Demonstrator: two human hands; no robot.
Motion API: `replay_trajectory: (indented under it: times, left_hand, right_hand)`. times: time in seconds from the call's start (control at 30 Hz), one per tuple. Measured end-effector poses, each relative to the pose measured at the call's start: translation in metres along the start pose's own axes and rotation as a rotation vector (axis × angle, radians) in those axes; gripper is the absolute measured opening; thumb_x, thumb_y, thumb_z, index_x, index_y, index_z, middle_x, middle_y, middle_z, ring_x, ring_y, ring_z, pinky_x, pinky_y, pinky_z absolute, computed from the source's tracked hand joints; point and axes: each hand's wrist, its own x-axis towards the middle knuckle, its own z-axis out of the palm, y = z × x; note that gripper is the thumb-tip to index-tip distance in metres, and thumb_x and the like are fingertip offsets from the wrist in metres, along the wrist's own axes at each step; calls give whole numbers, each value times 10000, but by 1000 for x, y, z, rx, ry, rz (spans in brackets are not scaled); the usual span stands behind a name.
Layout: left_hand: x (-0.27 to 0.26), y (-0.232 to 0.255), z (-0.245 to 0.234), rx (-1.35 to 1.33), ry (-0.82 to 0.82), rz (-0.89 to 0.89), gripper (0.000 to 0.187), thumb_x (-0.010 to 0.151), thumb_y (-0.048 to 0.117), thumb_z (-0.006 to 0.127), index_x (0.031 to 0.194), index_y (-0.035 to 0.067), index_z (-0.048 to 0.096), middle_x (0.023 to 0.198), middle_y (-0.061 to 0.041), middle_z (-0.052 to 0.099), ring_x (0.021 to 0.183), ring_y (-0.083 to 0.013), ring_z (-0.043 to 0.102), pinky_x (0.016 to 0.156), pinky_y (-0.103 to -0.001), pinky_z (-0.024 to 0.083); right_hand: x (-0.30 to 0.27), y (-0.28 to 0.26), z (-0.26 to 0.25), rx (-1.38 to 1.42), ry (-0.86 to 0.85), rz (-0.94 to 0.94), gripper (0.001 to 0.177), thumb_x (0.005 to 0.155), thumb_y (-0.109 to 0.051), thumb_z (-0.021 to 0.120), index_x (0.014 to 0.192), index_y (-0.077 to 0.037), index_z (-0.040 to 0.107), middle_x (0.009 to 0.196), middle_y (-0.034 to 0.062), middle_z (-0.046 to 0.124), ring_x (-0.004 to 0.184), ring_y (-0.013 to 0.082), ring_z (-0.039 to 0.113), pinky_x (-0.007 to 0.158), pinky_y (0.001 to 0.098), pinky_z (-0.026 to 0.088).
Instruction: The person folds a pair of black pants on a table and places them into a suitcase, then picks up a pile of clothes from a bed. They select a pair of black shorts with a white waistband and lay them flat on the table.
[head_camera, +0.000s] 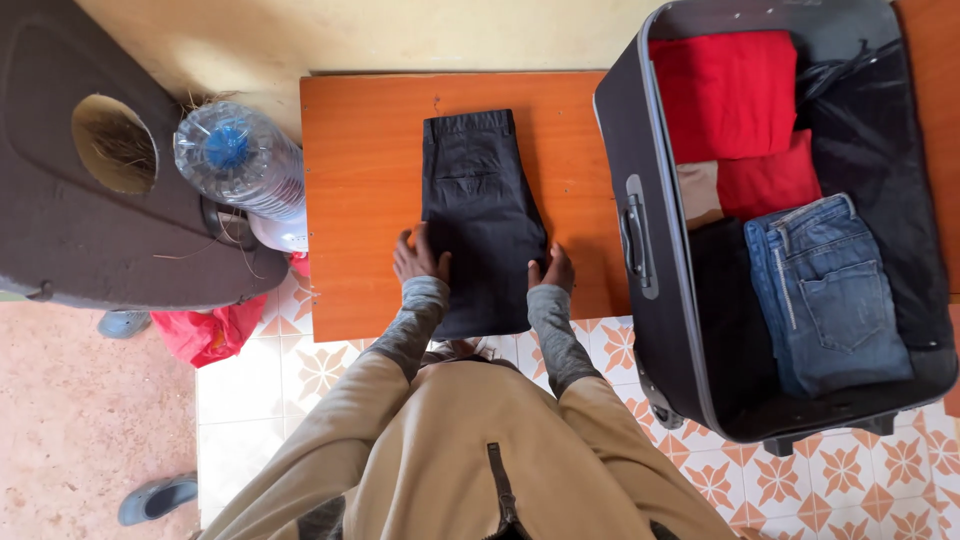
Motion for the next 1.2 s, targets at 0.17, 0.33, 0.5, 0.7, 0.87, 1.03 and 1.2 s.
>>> replay_trajectory:
  times: [0.17, 0.33, 0.5, 0.7, 0.87, 1.03, 1.2]
  left_hand:
    - [-11, -18, 21, -38, -1, -147, 650, 827, 334, 799, 1337, 58, 504, 1257, -216, 585, 1165, -429, 571, 982, -517, 471]
    - [-16, -24, 23, 89, -166, -287, 617, 836, 464, 803, 1204, 30, 562, 1226, -213, 615, 1105, -415, 630, 950, -496, 513]
    - [-10, -26, 17, 177, -228, -290, 558, 798, 513, 808, 1077, 46, 683, 1160, -196, 630, 1088, -384, 634, 960, -488, 505]
    - [-3, -75, 51, -461, -321, -327, 580, 796, 415, 835, 1179, 5, 689, 1038, -161, 757, 960, -292, 739, 856, -396, 592]
    - [-15, -68, 9, -993, -332, -583, 642, 684, 216, 934, 1204, 8, 620, 1011, -114, 747, 888, -224, 730, 768, -351, 604]
    - [-13, -49, -33, -1310, -223, -538, 607, 736, 76, 913, 1242, 46, 578, 931, -110, 706, 845, -205, 704, 743, -331, 586]
    - [3, -4, -89, -1801, -82, -225, 380, 903, -34, 772, 1234, 59, 609, 965, -80, 726, 906, -175, 695, 865, -319, 582]
  right_hand:
    - [18, 73, 46, 275, -330, 601, 545, 837, -395, 787, 1205, -18, 648, 1096, 156, 718, 1017, 333, 680, 928, 436, 530]
    - [28, 83, 40, 289, -584, 458, 431, 906, -475, 733, 1034, -63, 739, 958, 99, 758, 885, 274, 694, 857, 429, 521]
    - [30, 48, 14, 410, -629, 708, 425, 825, -421, 789, 1060, -68, 760, 954, 80, 773, 892, 241, 689, 874, 405, 528]
    - [23, 54, 1, 556, -528, 644, 490, 828, -427, 791, 1191, -116, 682, 1055, 5, 712, 922, 169, 646, 849, 336, 483]
    - [31, 33, -32, 564, -461, 666, 499, 822, -419, 836, 1015, 18, 693, 891, 87, 650, 776, 214, 590, 721, 380, 499]
    - [65, -71, -115, 887, -481, 685, 357, 791, -359, 810, 1013, -100, 704, 866, 16, 689, 719, 154, 590, 667, 336, 465]
    - [108, -144, -170, 1235, -341, 381, 296, 785, -160, 854, 1015, -94, 679, 1011, 38, 743, 988, 137, 700, 1005, 290, 523]
